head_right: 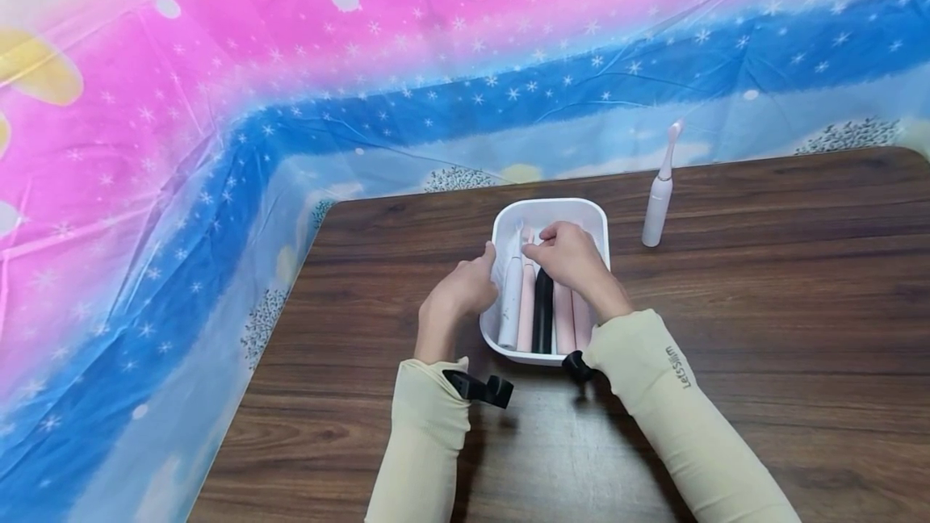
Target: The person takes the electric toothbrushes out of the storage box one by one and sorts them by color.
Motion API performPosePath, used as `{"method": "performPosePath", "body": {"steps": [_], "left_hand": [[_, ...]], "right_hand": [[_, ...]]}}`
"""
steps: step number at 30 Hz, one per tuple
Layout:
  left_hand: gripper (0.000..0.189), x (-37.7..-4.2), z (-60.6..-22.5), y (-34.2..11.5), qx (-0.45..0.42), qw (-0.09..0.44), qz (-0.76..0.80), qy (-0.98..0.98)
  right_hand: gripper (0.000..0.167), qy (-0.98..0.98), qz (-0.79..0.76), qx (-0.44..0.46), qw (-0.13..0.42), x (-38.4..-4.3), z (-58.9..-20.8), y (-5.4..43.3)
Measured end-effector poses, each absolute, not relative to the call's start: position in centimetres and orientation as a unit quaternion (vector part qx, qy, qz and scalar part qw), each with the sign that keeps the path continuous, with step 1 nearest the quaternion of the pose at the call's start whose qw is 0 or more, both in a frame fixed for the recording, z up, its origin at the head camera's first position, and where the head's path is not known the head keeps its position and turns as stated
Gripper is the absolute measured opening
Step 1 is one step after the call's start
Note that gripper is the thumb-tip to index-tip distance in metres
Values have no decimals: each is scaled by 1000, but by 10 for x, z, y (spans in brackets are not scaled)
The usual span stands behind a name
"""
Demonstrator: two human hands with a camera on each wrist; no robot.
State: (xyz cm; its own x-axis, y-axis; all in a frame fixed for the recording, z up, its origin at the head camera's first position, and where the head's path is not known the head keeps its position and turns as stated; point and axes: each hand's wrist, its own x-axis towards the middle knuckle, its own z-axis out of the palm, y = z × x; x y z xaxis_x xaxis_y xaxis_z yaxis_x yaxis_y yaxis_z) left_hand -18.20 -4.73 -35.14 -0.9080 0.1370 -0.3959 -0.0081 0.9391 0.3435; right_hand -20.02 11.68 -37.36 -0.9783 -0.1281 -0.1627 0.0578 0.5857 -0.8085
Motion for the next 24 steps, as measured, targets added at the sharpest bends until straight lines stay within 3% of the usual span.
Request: {"method": "performPosePath", "body": {"steps": [24], "left_hand": [[68, -181, -352, -47, 38, 201, 170, 964]], "right_hand": [[41, 868, -475, -21, 143, -203, -381, 105]]}}
